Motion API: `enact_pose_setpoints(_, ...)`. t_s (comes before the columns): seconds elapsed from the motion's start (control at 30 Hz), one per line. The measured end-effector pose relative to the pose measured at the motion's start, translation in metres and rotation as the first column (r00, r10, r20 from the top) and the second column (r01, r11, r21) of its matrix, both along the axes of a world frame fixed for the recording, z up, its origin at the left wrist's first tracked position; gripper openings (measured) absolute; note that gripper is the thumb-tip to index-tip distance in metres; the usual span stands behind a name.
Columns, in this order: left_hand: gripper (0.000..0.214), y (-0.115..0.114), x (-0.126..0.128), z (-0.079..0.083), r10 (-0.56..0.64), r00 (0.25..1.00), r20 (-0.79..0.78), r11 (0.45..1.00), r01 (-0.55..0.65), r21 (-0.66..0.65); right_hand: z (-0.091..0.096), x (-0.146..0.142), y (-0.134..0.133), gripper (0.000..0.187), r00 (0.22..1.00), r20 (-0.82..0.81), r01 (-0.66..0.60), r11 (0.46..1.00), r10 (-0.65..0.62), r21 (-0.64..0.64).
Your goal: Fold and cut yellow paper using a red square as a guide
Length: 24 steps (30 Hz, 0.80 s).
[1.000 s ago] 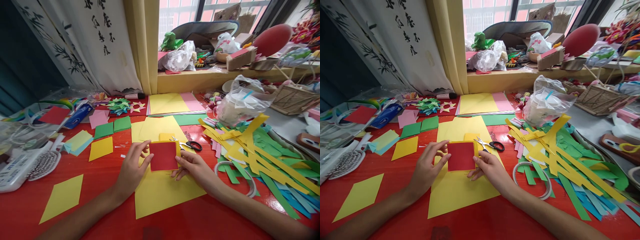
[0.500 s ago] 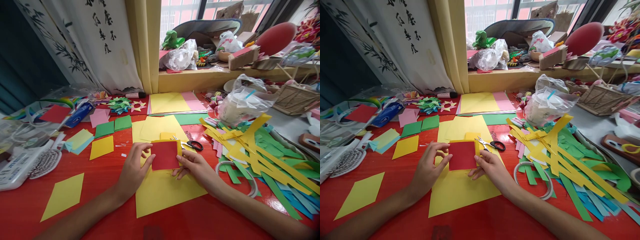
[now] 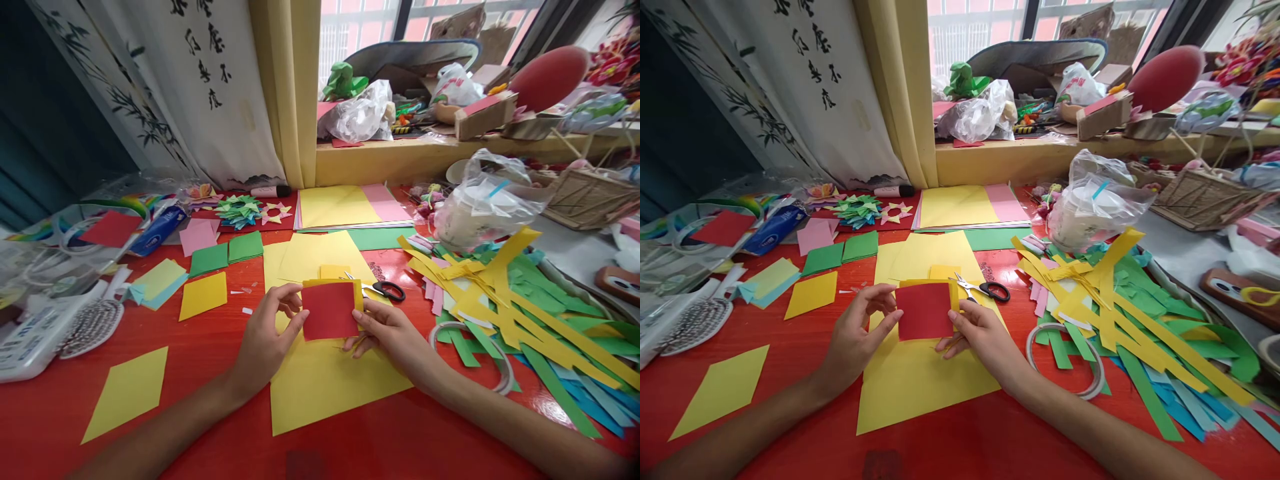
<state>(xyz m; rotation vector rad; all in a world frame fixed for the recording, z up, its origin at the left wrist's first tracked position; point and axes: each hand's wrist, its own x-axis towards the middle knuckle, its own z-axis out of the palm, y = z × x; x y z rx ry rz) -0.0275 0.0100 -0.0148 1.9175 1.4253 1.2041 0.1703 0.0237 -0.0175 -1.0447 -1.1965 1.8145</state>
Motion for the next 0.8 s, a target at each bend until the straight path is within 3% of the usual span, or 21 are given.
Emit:
enact_pose_setpoints(0.13, 0.032, -0.003, -0.001, -0.001, -0.041, 0.993, -0.112, 0.981, 0.062, 0.186, 0.0, 0.0, 0.0, 0.023, 1.0, -0.007, 0.027, 0.999, -0.028, -0.024)
enact_pose_setpoints(0.3, 0.028, -0.009, -0.006, 0.004, -0.237, 0.921, -0.309, 0.856, 0.348, 0.383, 0.002, 0.001, 0.0, 0.025, 0.999, -0.042, -0.014, 1.0, 0.014, -0.008)
enact_pose_setpoints(0.4, 0.025, -0.007, -0.01, 0.01, -0.184, 0.969, -0.162, 0.882, 0.236, 0.409, 0.0, 0.001, 0.001, 0.019, 0.999, -0.037, -0.005, 1.0, 0.005, 0.02)
enact_pose_setpoints(0.47, 0.017, -0.002, -0.013, 0.016, -0.086, 0.987, 0.135, 0.931, 0.031, 0.363, -0.001, 0.001, 0.001, 0.017, 1.0, -0.02, 0.023, 0.998, -0.022, 0.066)
enact_pose_setpoints(0.53, 0.008, 0.005, -0.017, 0.023, 0.034, 0.872, 0.489, 0.965, -0.156, 0.211, -0.002, 0.003, 0.0, 0.016, 0.997, 0.018, 0.067, 0.984, -0.071, 0.163)
enact_pose_setpoints(0.6, 0.005, 0.013, -0.021, 0.029, 0.152, 0.694, 0.704, 0.974, -0.226, 0.013, -0.001, 0.008, -0.001, 0.016, 0.985, 0.102, 0.097, 0.935, -0.139, 0.34)
enact_pose_setpoints(0.7, 0.01, 0.023, -0.027, 0.032, 0.291, 0.524, 0.8, 0.956, -0.2, -0.216, -0.001, 0.016, -0.003, 0.027, 0.943, 0.225, 0.049, 0.775, -0.243, 0.63)
enact_pose_setpoints(0.8, 0.015, 0.028, -0.032, 0.028, 0.342, 0.414, 0.844, 0.94, -0.153, -0.306, 0.0, 0.021, -0.003, 0.035, 0.926, 0.238, 0.003, 0.638, -0.292, 0.77)
